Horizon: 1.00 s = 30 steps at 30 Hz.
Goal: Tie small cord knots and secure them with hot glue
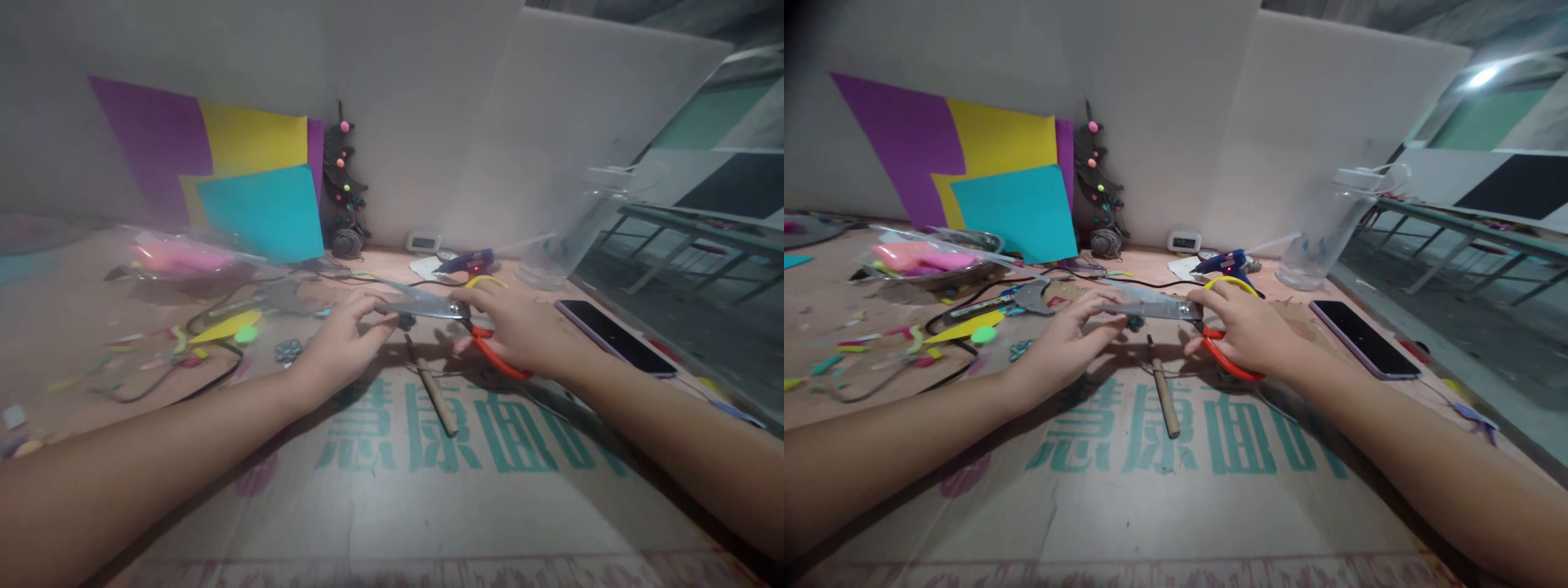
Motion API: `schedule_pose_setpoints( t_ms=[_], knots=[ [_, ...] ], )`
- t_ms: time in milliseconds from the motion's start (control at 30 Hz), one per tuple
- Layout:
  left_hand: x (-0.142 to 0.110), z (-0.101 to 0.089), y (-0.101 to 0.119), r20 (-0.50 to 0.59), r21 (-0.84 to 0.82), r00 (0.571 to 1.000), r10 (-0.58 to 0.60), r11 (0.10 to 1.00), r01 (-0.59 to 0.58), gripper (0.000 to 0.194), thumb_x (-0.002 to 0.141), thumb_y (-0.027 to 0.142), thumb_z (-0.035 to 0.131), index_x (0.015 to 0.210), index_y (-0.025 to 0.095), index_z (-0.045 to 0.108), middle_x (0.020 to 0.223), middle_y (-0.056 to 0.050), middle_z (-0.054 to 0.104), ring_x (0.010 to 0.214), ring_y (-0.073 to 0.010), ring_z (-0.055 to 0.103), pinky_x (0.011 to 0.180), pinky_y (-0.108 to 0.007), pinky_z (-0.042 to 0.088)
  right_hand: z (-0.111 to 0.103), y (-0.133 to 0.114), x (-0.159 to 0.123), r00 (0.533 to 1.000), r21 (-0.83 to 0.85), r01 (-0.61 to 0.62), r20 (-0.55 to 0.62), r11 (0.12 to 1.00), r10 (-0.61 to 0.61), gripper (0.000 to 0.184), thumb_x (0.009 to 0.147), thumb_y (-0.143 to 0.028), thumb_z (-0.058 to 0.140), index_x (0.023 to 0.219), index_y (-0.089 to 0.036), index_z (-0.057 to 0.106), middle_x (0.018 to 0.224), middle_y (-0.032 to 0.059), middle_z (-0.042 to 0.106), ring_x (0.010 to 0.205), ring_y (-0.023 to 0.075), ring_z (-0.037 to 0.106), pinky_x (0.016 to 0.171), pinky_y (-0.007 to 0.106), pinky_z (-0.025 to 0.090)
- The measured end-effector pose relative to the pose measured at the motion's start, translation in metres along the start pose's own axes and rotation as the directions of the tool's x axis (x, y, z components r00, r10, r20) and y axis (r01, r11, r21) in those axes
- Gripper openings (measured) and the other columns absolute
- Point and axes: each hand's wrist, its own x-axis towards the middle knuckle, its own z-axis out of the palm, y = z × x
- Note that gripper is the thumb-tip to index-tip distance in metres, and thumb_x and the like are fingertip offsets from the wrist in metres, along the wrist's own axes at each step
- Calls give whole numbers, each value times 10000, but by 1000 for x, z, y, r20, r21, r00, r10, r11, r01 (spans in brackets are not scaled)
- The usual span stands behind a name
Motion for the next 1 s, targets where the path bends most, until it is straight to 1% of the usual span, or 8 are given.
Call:
schedule_pose_setpoints(
  t_ms=[133,233,367,500,600,833,933,1000],
  knots=[
    [1,0,0,-7,7,999,-45,999,45,128,884,290,511,857,193,589,1003,-44,627,1025,-219,570,960,-367,413,-5,0,4,994,186,-103,62,977,93,523,807,-444,645,1269,-215,553,1204,107,620,989,264,601,817,367,476],
    [1,0,0,-22,-3,999,-46,999,46,135,887,301,504,875,196,590,1005,-48,631,1005,-221,573,958,-374,413,-4,6,5,994,232,-100,71,968,86,539,790,-433,658,1271,-213,551,1240,109,605,1031,272,596,847,376,477],
    [0,0,-1,-26,-17,999,-39,999,38,178,907,347,495,887,200,594,1003,-53,632,982,-223,580,939,-378,426,0,9,7,980,215,-191,93,958,175,556,792,-455,640,1290,-226,548,1229,106,625,1019,281,612,835,387,489],
    [0,0,-2,-14,-51,999,-52,997,52,187,919,360,489,885,203,584,998,-54,624,992,-227,578,932,-385,430,0,3,8,919,102,-372,182,923,350,591,797,-525,616,1306,-232,548,1113,105,678,901,287,655,737,377,517],
    [0,0,-2,-7,-74,998,-62,995,61,192,924,365,487,890,201,579,1014,-58,617,1001,-227,575,930,-386,431,2,1,8,886,41,-425,222,904,406,619,762,-536,659,1292,-228,570,1134,118,670,912,301,666,730,371,532],
    [0,-1,4,6,-62,999,-54,997,55,177,915,341,492,880,196,589,991,-53,629,968,-217,586,919,-380,441,28,26,4,943,144,-271,237,952,233,536,849,-334,578,1350,-158,500,1352,162,547,1189,282,569,970,425,478],
    [0,-2,7,23,-47,997,-71,996,72,172,907,331,496,844,199,587,952,-46,642,951,-218,596,912,-381,450,24,27,5,956,128,-223,224,966,191,437,857,-308,577,1269,-162,574,1322,169,569,1197,301,560,973,464,470],
    [0,-2,8,20,-48,997,-76,996,76,164,899,328,506,831,202,586,944,-45,650,937,-219,603,899,-383,460,14,20,8,966,126,-231,145,965,212,312,879,-304,549,1138,-166,654,1218,163,633,1116,303,605,922,465,494]
  ],
)
